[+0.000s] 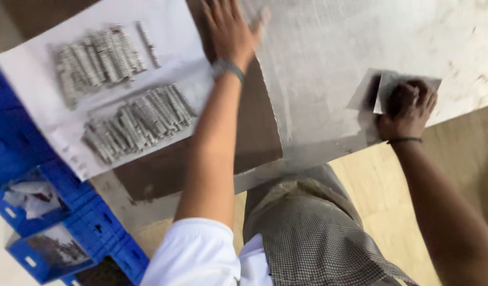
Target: The person stands at a workbench and rubs threaded metal rods one at a time against a flat abrasive pad to smooth their ends, then places each finished rod on a sheet of paper beside a pile of unfinished rods, occasionally reaching into the pile for the next rod.
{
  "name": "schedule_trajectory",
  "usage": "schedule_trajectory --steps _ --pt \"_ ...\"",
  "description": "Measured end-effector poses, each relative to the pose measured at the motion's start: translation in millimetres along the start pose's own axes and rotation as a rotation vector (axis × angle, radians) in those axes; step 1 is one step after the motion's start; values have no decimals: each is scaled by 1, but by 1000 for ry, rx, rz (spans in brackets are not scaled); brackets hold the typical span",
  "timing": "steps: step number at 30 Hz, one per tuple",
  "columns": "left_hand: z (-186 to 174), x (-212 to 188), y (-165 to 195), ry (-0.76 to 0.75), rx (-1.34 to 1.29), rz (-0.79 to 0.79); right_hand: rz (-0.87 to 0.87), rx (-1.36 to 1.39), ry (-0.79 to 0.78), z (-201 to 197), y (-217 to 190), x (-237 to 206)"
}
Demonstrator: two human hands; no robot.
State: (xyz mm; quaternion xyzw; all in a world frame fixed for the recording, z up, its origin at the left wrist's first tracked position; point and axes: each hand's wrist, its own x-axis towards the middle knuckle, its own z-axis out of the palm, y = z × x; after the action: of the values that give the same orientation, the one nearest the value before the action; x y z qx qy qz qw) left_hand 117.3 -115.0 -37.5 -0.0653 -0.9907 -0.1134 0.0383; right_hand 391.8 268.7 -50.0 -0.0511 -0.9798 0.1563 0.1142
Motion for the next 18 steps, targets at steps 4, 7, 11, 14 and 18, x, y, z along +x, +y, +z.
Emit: schedule_trajectory --steps 4,7,11,14,18 --pt "-4 -129 23 50 -64 106 -63 13 37 0 -3 3" --pt "-22 -218 41 -18 -87 89 -132 75 132 0 -6 6" --pt "-36 -307 55 -127 -64 84 -262 160 84 -7 -12 14" --pt "-33 -358 60 -141 34 63 -487 257 -133 -17 -32 11" --pt "-38 -412 74 -257 -47 -97 -685 233 -444 -22 -97 -21"
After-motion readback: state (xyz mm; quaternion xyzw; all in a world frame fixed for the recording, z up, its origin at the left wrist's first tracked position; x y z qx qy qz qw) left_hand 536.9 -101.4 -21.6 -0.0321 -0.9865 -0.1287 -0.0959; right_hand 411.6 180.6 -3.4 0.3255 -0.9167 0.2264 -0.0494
